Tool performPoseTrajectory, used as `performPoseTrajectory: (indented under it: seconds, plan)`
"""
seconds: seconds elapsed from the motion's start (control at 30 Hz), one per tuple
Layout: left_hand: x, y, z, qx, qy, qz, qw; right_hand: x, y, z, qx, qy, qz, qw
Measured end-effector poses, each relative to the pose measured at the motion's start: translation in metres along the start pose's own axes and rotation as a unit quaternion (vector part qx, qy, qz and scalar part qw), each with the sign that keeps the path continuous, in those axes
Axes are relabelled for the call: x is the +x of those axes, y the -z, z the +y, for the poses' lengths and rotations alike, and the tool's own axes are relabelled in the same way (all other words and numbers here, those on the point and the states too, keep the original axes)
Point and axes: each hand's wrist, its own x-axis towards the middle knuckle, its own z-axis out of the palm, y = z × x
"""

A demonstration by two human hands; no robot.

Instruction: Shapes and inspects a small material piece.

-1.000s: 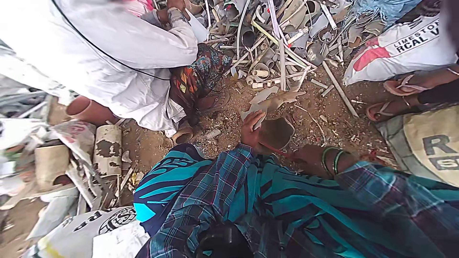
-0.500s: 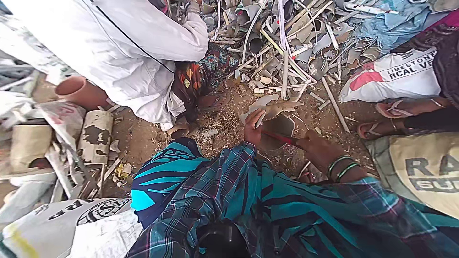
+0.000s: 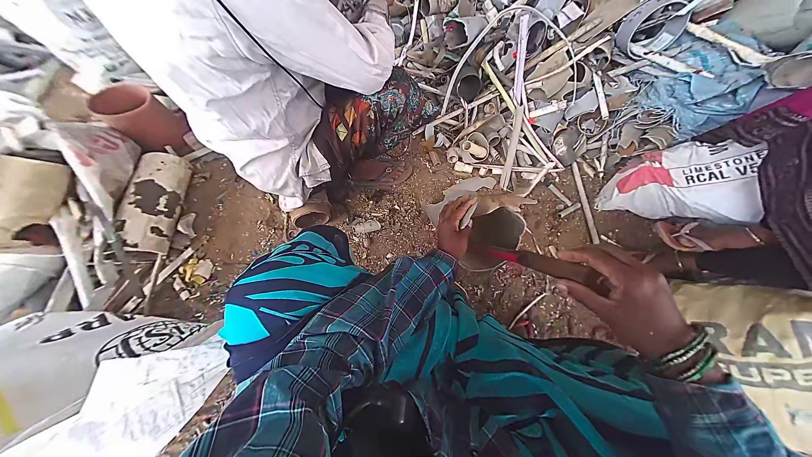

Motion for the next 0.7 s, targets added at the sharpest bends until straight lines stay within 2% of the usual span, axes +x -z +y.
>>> performPoseTrajectory:
  seconds: [0.1,0.2,0.3,0.37,0.43,0.53,0.6,0.7]
  plan:
    - [0.0,-0.004,-0.005,-0.005,-0.007,-0.008,1.0,0.002,-0.017,0.005,0.067,-0.009,0.083,0.994]
    - [-0.004,-0.006,-0.007,0.013,-0.006,-0.024,1.0,0.005,-0.055,0.008,0.159,0.009,0.153,0.975]
    - [-0.006,-0.008,-0.006,0.029,0.0,-0.032,0.999,0.007,-0.1,0.011,0.305,-0.021,0.191,0.933]
    - [-0.005,-0.009,-0.008,0.031,-0.002,-0.026,0.999,0.006,-0.117,0.01,0.354,-0.039,0.213,0.91]
    - [-0.004,-0.007,-0.008,0.03,0.002,-0.032,0.999,0.01,-0.106,-0.004,0.371,-0.043,0.254,0.892]
    - [-0.005,-0.004,-0.007,0.029,0.001,-0.033,0.999,0.021,-0.064,-0.032,0.392,-0.066,0.311,0.863]
    - [-0.006,-0.004,-0.008,0.029,0.002,-0.035,0.999,0.023,-0.057,-0.038,0.341,-0.114,0.285,0.889]
    - [-0.009,-0.006,-0.011,0.039,0.002,-0.043,0.998,0.019,-0.093,-0.024,0.267,-0.169,0.202,0.927]
